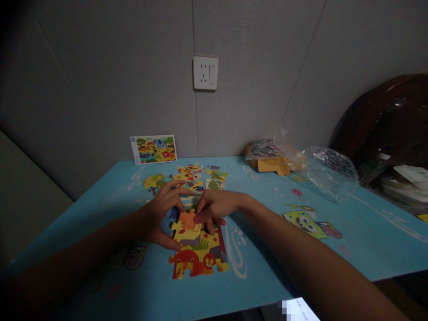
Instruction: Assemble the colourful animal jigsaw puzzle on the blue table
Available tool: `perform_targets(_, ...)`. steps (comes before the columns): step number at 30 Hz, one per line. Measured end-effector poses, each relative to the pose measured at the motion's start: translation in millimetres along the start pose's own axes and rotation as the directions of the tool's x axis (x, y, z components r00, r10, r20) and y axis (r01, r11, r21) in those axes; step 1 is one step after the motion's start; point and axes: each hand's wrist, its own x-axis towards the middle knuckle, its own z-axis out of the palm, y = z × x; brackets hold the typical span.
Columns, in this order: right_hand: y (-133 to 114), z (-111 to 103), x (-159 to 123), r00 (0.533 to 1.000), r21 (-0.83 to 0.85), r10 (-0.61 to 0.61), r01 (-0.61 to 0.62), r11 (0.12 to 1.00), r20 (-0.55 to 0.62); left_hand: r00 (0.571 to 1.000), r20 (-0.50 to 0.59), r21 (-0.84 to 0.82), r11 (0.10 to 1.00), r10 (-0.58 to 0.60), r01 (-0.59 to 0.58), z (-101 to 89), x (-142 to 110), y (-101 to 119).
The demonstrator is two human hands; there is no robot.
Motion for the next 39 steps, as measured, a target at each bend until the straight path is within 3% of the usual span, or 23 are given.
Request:
perform_targets(4, 1, 2, 0, 0.962, -0.014, 0.104, -0.104, 0.994, 0.251, 0.991, 0.116, -0.071, 0.996, 0.065, -0.057, 1.8, 0, 2)
perform_targets(8, -2, 3, -2, 0.845, -0.142, 0.291, -0.255, 0.957, 0.449, 0.982, 0.167, -0.084, 0.993, 0.092, -0.079, 3.6, 0, 8)
perform_targets(12, -7, 7, -4, 0.743, -0.203, 0.389, -0.333, 0.921, 0.545, 0.970, 0.210, -0.096, 0.990, 0.121, -0.103, 2.9, 2, 20)
perform_targets(16, -10, 11, -5, 0.689, -0.230, 0.433, -0.371, 0.900, 0.581, 0.961, 0.234, -0.133, 0.984, 0.145, -0.116, 1.6, 5, 34)
perform_targets(29, -9, 10, -4, 0.707, -0.261, 0.450, -0.367, 0.893, 0.546, 0.969, 0.212, -0.171, 0.981, 0.130, -0.095, 14.3, 2, 44)
perform_targets(39, -2, 0, -5, 0.738, -0.223, 0.464, -0.409, 0.885, 0.490, 0.966, 0.236, -0.225, 0.973, 0.104, -0.049, 15.1, 3, 32)
